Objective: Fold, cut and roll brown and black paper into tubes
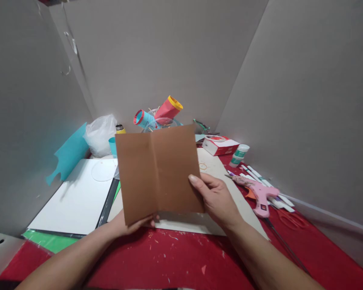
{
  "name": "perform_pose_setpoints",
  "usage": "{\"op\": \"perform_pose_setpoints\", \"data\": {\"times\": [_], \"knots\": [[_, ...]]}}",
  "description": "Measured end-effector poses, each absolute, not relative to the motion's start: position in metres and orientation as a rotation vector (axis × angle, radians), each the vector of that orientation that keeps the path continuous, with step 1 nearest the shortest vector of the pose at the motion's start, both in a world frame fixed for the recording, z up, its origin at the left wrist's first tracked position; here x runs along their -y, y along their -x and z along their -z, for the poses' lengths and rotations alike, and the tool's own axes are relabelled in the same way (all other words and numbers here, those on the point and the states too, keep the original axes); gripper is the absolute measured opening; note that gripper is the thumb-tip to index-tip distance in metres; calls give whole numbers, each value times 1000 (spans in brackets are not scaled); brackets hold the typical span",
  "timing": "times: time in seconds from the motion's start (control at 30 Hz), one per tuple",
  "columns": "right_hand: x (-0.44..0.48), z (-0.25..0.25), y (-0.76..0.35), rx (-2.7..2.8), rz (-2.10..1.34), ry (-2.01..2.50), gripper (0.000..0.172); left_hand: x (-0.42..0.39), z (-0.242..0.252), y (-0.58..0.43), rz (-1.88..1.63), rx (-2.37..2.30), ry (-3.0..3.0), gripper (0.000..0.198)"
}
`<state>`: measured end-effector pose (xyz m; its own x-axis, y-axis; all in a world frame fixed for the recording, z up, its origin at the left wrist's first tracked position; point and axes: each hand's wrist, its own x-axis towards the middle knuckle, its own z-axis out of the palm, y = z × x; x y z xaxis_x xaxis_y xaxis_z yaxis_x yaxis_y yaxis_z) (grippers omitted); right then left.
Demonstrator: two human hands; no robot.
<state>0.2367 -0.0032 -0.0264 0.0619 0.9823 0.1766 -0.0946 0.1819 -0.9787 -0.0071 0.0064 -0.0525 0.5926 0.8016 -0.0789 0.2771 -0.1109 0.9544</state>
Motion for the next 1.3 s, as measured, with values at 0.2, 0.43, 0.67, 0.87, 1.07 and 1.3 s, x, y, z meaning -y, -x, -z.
{"op": "perform_pose_setpoints", "data": {"times": [0.2, 0.43, 0.67, 0.87, 1.07, 1.3], "knots": [[2, 20, -251, 1085, -1123, 1018, 33, -26, 28, 15, -1109, -1034, -1259, 22], [5, 31, -243, 1279, -1325, 1112, 36, -16, 8, 19, -1437, -1027, -1058, 25], [8, 35, -239, 1546, -1407, 1144, 41, -24, -12, 39, -1336, -879, -1122, 36], [13, 31, -230, 1814, -1352, 1126, 37, -27, -10, 49, -891, -889, -1332, 33], [14, 30, -227, 1805, -1409, 1100, 35, -24, -7, 48, -731, -843, -1302, 37], [6, 32, -229, 1487, -1450, 1107, 33, -26, -9, 49, -978, -931, -1198, 30]]}}
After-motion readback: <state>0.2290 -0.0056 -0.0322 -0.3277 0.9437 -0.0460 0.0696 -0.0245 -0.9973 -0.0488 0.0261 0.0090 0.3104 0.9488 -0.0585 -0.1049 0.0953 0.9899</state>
